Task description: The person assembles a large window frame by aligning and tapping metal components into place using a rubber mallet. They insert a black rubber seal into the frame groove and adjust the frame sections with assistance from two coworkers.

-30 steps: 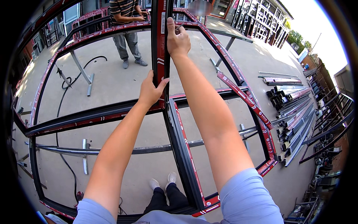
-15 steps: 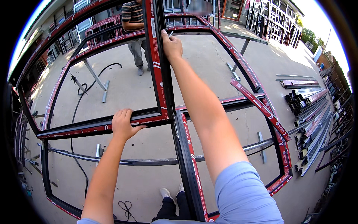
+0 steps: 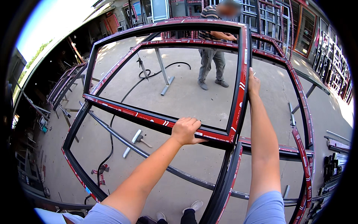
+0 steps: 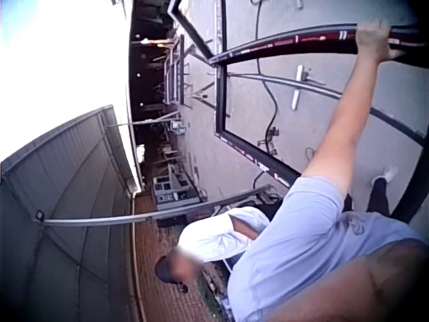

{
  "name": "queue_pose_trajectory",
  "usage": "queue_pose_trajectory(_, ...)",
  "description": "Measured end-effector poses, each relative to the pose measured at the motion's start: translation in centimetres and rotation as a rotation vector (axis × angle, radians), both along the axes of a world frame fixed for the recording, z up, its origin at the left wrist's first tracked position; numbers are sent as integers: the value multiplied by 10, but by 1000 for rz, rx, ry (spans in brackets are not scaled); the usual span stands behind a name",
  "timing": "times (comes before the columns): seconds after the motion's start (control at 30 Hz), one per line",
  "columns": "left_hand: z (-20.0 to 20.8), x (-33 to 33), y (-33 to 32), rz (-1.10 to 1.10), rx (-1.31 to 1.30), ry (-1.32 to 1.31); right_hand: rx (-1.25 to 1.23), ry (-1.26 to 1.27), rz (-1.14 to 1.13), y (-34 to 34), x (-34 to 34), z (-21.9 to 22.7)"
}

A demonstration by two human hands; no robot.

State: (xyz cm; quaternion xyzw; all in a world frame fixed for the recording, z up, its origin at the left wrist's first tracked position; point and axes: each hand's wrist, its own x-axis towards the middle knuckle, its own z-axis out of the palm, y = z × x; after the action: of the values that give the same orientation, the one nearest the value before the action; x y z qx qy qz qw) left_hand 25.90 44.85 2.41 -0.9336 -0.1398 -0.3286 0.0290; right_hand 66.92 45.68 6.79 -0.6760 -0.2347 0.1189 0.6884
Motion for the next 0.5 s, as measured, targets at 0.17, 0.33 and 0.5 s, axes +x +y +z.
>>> queue_pose_trajectory(0.17,-4,12,8,-12,-47,42,-97,67,-29,-5,19,-56)
queue_pose_trajectory(0.33,1,29,17,-36,-96,137,-180,112,-14,-5,54,-109)
queue_pose_trajectory(0.5,-2,17,22,55,-137,278,-191,176,35,15,23,-146)
